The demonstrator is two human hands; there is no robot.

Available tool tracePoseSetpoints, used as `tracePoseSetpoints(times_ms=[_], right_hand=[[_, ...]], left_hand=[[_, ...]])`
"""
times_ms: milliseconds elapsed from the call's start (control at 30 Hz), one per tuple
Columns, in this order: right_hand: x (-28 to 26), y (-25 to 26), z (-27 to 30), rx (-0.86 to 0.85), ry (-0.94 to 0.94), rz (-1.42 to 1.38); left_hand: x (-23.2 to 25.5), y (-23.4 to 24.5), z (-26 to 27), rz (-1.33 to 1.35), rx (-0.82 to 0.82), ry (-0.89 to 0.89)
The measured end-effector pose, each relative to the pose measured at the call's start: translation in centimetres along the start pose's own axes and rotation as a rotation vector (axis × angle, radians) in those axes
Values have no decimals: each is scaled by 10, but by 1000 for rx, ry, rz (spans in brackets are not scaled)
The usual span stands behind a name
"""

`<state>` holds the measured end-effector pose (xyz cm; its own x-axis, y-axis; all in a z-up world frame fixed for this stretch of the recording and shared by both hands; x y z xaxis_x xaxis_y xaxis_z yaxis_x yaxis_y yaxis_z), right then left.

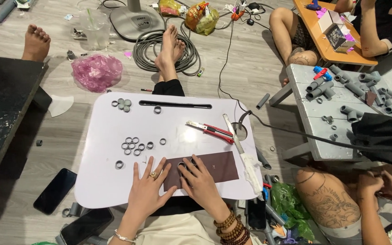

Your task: Sanding the edges of small PVC rings using sandpaper on a flat surface.

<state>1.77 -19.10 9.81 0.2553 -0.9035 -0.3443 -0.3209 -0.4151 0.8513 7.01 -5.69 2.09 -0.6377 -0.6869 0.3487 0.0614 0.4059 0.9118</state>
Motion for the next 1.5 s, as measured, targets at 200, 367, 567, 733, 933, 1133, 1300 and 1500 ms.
tracePoseSetpoints(times_ms=[200,367,567,733,933,1133,1300,1500], right_hand=[[7,10,9,13,-69,-72],[14,3,12,24,-88,-69],[26,-5,15,94,-15,-26],[17,-5,14,120,29,41],[20,-14,28,41,110,-48],[16,-13,13,36,118,146],[28,-21,19,62,112,15],[4,-7,1,38,119,97]], left_hand=[[0,1,-1,5,-4,11],[-1,0,-2,5,-18,14],[2,11,-5,-7,-32,2],[4,15,-1,-7,-32,-8],[6,16,4,29,-40,-7],[7,19,-2,48,-85,8],[9,24,-8,40,-87,-17],[4,12,-2,-2,-119,0]])
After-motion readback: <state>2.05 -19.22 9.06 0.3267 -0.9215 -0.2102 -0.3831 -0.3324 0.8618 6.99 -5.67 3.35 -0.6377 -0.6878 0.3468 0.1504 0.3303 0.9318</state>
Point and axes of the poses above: each hand's wrist, its own z-axis away from the middle knuckle, its own y-axis out of the back of the hand, x = y × z, the point moved 9 cm from there along -z, towards the middle knuckle, and after that the axes turned 3 degrees about z, right-handed, at the moved point
